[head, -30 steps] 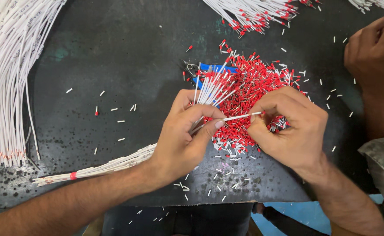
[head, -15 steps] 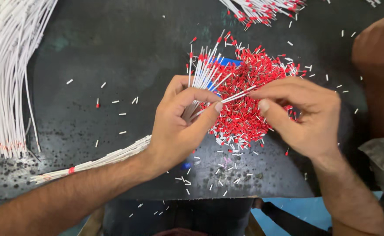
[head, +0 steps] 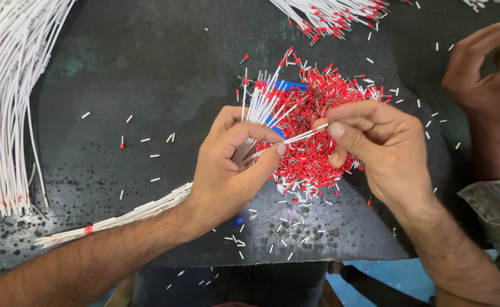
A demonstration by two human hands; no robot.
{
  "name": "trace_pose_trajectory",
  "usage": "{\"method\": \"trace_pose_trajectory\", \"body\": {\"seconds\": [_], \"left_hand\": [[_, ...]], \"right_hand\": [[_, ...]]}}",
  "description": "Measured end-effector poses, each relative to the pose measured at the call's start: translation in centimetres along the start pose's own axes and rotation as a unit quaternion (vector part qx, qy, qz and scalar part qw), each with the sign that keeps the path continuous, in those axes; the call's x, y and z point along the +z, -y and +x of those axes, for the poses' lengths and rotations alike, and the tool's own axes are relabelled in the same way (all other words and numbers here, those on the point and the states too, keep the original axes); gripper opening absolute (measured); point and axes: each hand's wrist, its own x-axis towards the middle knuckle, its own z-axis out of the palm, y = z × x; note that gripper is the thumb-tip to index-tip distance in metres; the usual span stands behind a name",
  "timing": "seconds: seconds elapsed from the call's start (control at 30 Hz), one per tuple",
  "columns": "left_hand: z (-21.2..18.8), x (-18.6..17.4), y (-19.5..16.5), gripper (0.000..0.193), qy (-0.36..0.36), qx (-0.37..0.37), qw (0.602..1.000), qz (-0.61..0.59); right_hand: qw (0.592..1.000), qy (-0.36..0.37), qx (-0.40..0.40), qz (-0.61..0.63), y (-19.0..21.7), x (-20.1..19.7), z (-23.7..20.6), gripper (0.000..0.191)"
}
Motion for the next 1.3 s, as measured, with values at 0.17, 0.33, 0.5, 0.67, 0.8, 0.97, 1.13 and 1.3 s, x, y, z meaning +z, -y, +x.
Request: {"method": "trace_pose_trajectory", "body": {"seconds": [0.17,0.33,0.5,0.67,0.8,0.97,1.13,1.3], "left_hand": [[0.05,0.05,-0.01,0.007,0.005,-0.009,1.000,-0.025],[0.09,-0.02,-0.12,0.007,0.007,-0.015,0.999,-0.044],[0.15,-0.05,-0.18,0.007,0.008,-0.014,1.000,-0.026],[0.20,0.03,-0.16,0.007,0.003,-0.022,0.999,-0.025],[0.23,0.02,-0.10,0.007,0.007,-0.027,0.999,-0.036],[0.19,-0.04,-0.12,0.007,0.006,-0.024,1.000,-0.017],[0.15,-0.15,-0.20,0.007,0.008,-0.024,0.999,-0.022],[0.19,-0.11,-0.42,0.008,0.009,-0.011,1.000,-0.026]], "right_hand": [[0.999,0.002,0.012,0.045,-0.50,-0.50,-0.16,0.015],[0.999,-0.003,-0.004,0.043,-0.63,-0.48,-0.19,0.014],[1.000,-0.009,-0.010,0.024,-0.58,-0.33,-0.26,0.014],[1.000,-0.014,-0.016,0.014,-0.49,-0.14,-0.33,0.014],[1.000,-0.017,-0.020,0.009,-0.45,-0.05,-0.36,0.014],[1.000,-0.019,-0.022,0.003,-0.35,0.03,-0.37,0.014],[1.000,-0.016,-0.016,0.001,-0.47,0.00,-0.45,0.014],[1.000,-0.010,-0.001,-0.018,-0.70,-0.13,-0.45,0.013]]}}
